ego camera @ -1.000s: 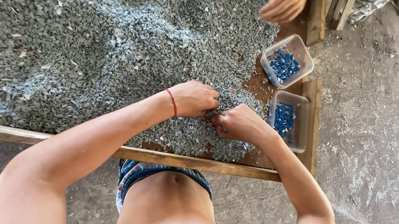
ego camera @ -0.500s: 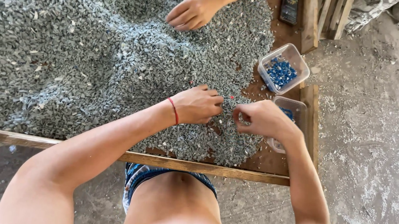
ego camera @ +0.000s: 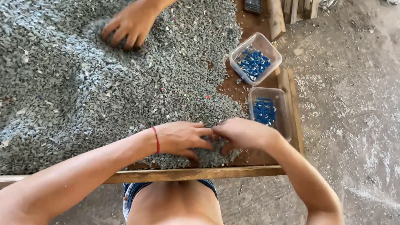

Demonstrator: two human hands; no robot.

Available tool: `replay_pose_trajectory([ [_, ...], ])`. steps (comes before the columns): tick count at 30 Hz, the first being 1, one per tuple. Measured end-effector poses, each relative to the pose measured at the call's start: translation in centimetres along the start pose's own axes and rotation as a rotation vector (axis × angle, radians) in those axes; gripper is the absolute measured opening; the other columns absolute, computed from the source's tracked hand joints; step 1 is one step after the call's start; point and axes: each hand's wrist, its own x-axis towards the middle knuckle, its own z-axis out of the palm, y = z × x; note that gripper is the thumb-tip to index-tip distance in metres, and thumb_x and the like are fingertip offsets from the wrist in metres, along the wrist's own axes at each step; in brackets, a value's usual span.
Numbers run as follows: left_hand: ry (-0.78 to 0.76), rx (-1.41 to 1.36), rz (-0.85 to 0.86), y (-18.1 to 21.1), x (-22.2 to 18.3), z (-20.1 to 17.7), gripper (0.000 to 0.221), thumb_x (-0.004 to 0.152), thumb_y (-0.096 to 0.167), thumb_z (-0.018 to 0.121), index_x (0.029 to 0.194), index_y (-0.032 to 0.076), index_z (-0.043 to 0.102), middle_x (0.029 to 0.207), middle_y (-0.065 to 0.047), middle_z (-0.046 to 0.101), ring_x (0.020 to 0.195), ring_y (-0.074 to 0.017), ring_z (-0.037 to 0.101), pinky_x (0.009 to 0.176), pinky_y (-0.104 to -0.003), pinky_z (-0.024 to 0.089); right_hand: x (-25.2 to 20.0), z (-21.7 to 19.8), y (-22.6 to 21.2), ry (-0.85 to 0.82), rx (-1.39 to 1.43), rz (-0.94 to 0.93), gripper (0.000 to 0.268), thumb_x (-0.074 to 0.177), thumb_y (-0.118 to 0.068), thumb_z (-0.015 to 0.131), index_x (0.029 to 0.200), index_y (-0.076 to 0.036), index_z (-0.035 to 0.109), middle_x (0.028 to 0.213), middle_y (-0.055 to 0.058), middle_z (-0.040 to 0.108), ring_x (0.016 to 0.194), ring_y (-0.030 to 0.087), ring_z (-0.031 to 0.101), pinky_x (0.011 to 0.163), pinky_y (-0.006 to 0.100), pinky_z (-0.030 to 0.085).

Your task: Sorting small blue plastic fragments from a large pile of shredded grey plastic into containers.

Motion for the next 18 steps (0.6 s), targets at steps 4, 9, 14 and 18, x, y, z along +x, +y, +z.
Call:
replay_pose_trajectory([
  [4,-0.046,-0.095,-0.048,-0.8,-0.2,0.2,0.019,0.095,0.028,0.065,0.114,0.026,0.063,0.11,-0.004,0.055,0.099,-0.0339,0.065,0.082,-0.049,0.058,-0.9,-4.6,-0.5,0.013,0.083,-0.095,0.03,0.084,-0.028,0.081,0.104,-0.01,0.068,0.086,0.011,0.077,0.087,0.035,0.075,0.079,0.047,0.059],
  [9,0.127,-0.1,-0.05,-0.3,-0.3,-2.5,0.01,0.099,0.032,0.057,0.1,0.023,0.06,0.098,-0.002,0.064,0.09,-0.0317,0.069,0.072,-0.047,0.059,-2.1,-7.7,0.7,0.059,0.422,0.138,0.019,0.088,-0.028,0.075,0.106,-0.029,0.081,0.078,0.003,0.082,0.077,0.016,0.081,0.077,0.034,0.062],
  [14,0.163,0.038,-0.133,-0.1,-0.2,-4.4,0.019,0.101,0.012,0.052,0.112,0.024,0.062,0.11,0.002,0.069,0.104,-0.0221,0.07,0.087,-0.036,0.058,-1.7,-7.1,0.2,0.311,0.471,0.018,0.023,0.094,-0.014,0.067,0.116,-0.019,0.074,0.099,0.008,0.08,0.094,0.022,0.078,0.082,0.038,0.061],
  [18,0.189,0.011,-0.163,0.7,-0.2,-6.5,0.036,0.095,-0.008,0.054,0.119,0.015,0.066,0.117,-0.009,0.072,0.108,-0.025,0.071,0.093,-0.039,0.058,-2.3,-7.6,0.4,0.386,0.497,-0.112,0.035,0.093,-0.004,0.064,0.126,-0.016,0.07,0.12,0.01,0.075,0.105,0.027,0.074,0.091,0.041,0.06],
])
